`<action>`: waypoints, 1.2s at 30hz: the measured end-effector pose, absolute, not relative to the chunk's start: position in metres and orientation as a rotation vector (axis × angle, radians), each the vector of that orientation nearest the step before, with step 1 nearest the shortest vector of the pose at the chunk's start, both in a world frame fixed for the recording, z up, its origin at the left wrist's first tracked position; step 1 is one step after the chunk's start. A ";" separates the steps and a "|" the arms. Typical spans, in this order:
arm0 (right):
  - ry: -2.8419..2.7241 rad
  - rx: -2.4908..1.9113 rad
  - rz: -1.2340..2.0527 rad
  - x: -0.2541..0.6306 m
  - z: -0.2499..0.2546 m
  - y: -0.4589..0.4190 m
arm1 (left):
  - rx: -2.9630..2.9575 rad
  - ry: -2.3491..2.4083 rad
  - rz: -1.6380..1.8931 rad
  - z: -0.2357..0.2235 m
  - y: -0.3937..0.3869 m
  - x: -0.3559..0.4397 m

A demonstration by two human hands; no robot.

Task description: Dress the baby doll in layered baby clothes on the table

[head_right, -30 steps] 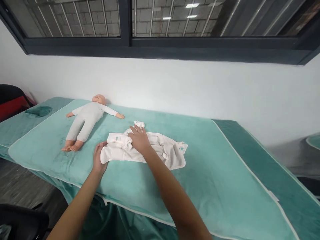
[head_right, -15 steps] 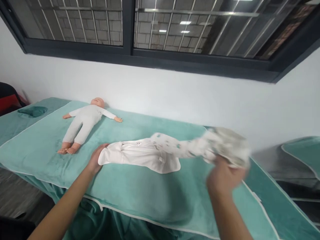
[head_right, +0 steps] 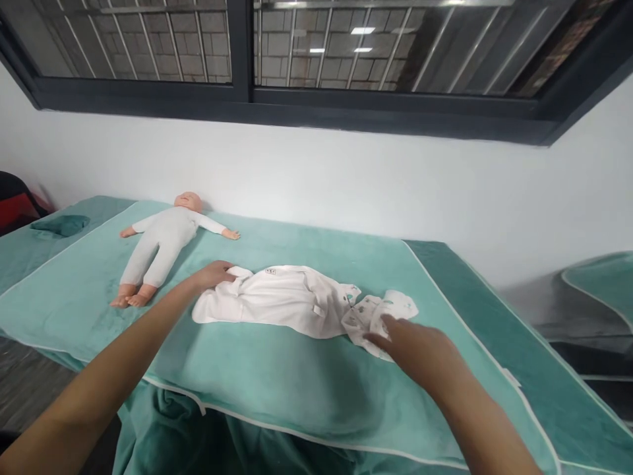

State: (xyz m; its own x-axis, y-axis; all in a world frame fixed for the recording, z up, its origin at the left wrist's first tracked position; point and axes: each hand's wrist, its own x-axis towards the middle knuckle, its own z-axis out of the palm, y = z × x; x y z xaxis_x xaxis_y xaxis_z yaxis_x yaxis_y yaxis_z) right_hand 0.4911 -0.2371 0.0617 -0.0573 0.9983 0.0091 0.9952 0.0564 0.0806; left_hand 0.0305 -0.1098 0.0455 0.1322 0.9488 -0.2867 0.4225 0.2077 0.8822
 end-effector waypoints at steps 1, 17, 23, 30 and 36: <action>2.256 2.107 0.113 0.474 0.073 -0.227 | 1.443 1.502 0.630 0.053 -0.106 0.034; 3.229 1.920 -0.263 0.308 0.069 -0.106 | 2.410 1.700 0.958 0.090 -0.176 0.023; 3.133 1.536 0.383 0.311 0.137 -0.173 | 2.310 1.404 0.631 0.087 -0.155 0.079; 2.543 1.842 0.643 0.366 0.161 -0.184 | 2.477 1.678 0.747 0.140 -0.180 0.061; 2.999 1.767 -0.184 0.356 0.160 -0.185 | 2.442 1.547 1.151 0.191 -0.213 0.077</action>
